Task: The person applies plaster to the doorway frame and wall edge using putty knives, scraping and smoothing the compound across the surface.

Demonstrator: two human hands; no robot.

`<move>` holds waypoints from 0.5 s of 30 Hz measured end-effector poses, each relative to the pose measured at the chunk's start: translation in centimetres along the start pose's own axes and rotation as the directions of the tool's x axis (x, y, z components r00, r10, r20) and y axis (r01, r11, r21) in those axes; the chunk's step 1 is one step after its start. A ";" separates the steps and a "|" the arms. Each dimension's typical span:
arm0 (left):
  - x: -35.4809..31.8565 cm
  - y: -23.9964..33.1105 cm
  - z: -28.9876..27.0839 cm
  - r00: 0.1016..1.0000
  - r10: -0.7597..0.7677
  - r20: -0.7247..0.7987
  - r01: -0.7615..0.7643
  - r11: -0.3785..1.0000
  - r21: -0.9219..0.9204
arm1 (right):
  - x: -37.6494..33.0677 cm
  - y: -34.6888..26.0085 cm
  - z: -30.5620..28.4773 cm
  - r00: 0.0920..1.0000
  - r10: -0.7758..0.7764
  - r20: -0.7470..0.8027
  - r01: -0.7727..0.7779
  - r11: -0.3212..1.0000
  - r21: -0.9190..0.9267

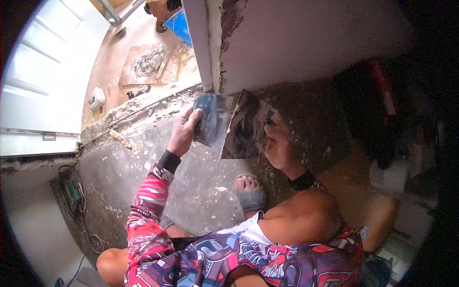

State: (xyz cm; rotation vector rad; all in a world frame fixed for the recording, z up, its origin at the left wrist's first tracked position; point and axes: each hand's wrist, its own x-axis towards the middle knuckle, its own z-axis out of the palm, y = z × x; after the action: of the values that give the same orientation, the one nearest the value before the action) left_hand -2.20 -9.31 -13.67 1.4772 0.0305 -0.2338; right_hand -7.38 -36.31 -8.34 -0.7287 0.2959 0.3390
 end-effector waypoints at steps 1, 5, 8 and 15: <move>-0.1 0.1 -0.5 0.998 0.029 -0.051 -0.017 0.977 0.213 | 0.4 0.0 -0.6 0.996 -0.081 0.028 0.083 0.994 -0.075; -2.5 3.7 4.2 0.967 0.105 -0.233 -0.123 0.991 -0.060 | 0.3 -1.2 -2.5 0.989 -0.147 -0.029 0.135 0.958 -0.254; -3.6 2.4 1.9 0.851 0.480 -0.211 -0.405 0.857 0.317 | 2.1 3.4 -3.3 0.970 -0.241 -0.010 0.220 0.900 -0.376; -5.6 1.1 5.4 0.788 0.540 0.296 -0.600 0.569 0.562 | 1.7 -1.7 -5.6 0.744 -0.513 0.429 0.406 -0.164 -0.899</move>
State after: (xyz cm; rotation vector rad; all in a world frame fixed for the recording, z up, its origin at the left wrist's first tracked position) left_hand -8.13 -13.84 -11.19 2.0657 -0.6721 0.2639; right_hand -5.93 -41.03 -11.90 -2.2739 -0.2735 -0.3409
